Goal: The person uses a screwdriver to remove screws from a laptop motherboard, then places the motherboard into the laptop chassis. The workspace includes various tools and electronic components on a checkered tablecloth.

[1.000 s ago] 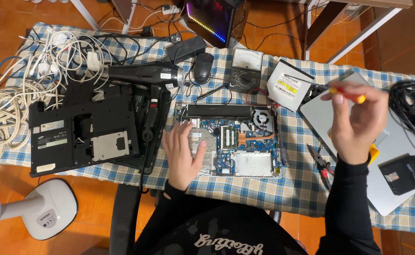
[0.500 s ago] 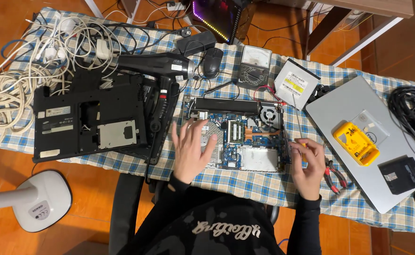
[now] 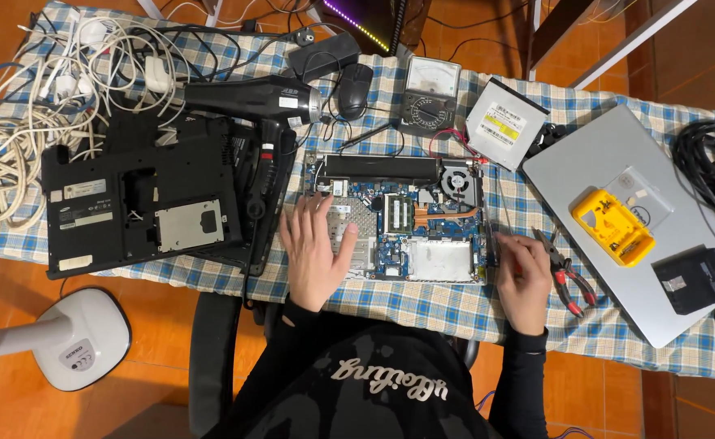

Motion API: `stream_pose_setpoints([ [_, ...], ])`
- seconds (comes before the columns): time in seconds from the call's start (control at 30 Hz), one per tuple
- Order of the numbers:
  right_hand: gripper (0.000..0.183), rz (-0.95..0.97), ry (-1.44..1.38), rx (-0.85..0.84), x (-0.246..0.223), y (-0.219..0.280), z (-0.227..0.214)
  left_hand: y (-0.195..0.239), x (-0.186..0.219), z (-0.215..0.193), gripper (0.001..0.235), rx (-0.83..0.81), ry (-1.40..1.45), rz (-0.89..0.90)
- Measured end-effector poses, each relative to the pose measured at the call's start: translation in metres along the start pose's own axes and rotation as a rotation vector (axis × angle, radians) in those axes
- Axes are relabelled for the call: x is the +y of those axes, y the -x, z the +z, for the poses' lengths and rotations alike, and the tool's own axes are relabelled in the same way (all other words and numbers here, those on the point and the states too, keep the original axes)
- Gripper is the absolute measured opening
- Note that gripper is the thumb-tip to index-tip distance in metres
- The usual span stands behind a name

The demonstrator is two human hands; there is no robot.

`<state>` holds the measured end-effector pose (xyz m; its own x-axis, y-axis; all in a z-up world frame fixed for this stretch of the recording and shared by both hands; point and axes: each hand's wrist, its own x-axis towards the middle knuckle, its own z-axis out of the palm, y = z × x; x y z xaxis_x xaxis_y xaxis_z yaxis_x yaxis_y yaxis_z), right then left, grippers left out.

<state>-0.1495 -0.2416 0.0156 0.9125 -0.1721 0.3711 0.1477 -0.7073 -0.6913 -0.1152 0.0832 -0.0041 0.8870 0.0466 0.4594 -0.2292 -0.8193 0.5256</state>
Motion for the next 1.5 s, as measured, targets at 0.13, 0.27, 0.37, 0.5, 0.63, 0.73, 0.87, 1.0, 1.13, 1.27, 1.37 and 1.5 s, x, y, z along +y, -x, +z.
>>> stream_pose_setpoints([
  [0.13, 0.024, -0.068, 0.054, 0.014, -0.0031, -0.0038, 0.0018, -0.0019, -0.0002, 0.0017, 0.057, -0.002, -0.045, 0.006],
  [0.27, 0.022, -0.184, 0.124, 0.03, 0.0015, -0.005, 0.0031, 0.0009, -0.0004, 0.0044, 0.057, 0.029, -0.019, -0.007],
  [0.37, 0.023, -0.164, 0.137, 0.029, 0.0028, -0.0042, 0.004, -0.0007, 0.0003, 0.0056, 0.056, 0.033, -0.017, -0.01],
  [0.5, 0.023, -0.164, 0.134, 0.025, 0.0, -0.0065, 0.0024, -0.0003, 0.0016, 0.0038, 0.057, 0.025, -0.035, -0.016],
  [0.63, 0.021, -0.159, 0.149, 0.027, -0.0035, -0.0096, 0.0025, -0.0012, 0.0031, 0.004, 0.057, 0.036, -0.059, -0.04],
  [0.73, 0.019, -0.213, 0.156, 0.02, -0.0046, -0.009, 0.0017, -0.0015, 0.0029, 0.0016, 0.06, 0.081, 0.017, -0.024],
  [0.87, 0.026, -0.226, 0.209, 0.0, -0.0018, -0.0067, 0.003, 0.0018, 0.0034, -0.0003, 0.061, 0.067, 0.041, -0.037],
  [1.0, 0.03, -0.244, 0.249, -0.025, -0.0011, -0.0089, 0.0046, -0.0035, 0.0032, -0.0001, 0.061, 0.073, 0.034, 0.006],
  [1.13, 0.026, -0.239, 0.276, -0.012, -0.0012, -0.0067, 0.0045, -0.0015, 0.0019, -0.0008, 0.062, 0.054, 0.065, 0.039],
  [1.27, 0.023, -0.203, 0.297, 0.033, -0.0017, -0.0073, 0.0056, -0.0026, 0.0006, 0.0017, 0.063, 0.053, 0.036, 0.05],
  [1.37, 0.024, -0.211, 0.283, 0.011, -0.0007, -0.0087, 0.0045, -0.0015, 0.0004, 0.0025, 0.064, 0.044, 0.021, 0.046],
  [1.5, 0.024, -0.236, 0.327, 0.021, 0.0003, -0.0069, 0.0047, -0.0017, -0.0002, 0.0023, 0.064, 0.032, 0.008, 0.055],
])
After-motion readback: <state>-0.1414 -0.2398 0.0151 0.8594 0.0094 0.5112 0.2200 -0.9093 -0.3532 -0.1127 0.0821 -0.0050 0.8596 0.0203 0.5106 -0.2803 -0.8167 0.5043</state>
